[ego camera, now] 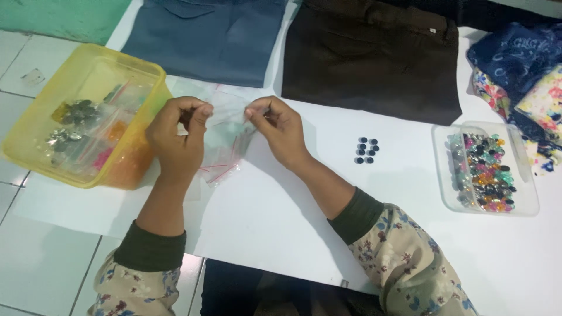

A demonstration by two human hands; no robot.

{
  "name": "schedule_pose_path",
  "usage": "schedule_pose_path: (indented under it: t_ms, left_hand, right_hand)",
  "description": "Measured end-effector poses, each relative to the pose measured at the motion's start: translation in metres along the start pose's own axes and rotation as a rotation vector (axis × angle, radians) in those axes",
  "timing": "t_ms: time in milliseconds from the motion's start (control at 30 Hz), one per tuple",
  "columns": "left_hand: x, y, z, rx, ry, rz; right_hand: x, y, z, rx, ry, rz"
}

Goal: Sorting black buttons from a mixed container and placing them into small plastic bags

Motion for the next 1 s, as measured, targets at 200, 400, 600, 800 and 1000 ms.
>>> schedule_pose_path:
  t_ms: [200,400,600,800,1000]
  left_hand:
    - [0.011,-0.029,0.015,0.112,0.066,0.097]
    - [-0.004,-0.057,-0.047,0.085,0.025,0.189]
    - [-0.017,-0.123,-0.098,-0.06,-0.051,0.407]
    - [-0.026,-0.189,-0.108,0.162,-0.015,0.492]
    - [-0.004,-0.205,-0.106,0.286,-0.045,0.428]
  right_hand:
    - [0.023,0.029,0.018,-0.105,-0.133,-0.094]
    - [0.052,0.076,0.051,0.3,0.02,-0.128]
    - [0.085,0.105,0.084,0.573,0.052,-0.154]
    - [0.102,0.145,0.11,0.535,0.131,-0.248]
    - [0.107,0.155,0.107,0.581,0.227,-0.138]
Point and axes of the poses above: each hand's wrist, its own x-axis away from the middle knuckle, its own y-axis out of the back of the hand, z = x × y, the point moved 10 cm from there along -x, towards the middle knuckle, and after that the axes turned 11 degrees about z, right-handed, at the moved point
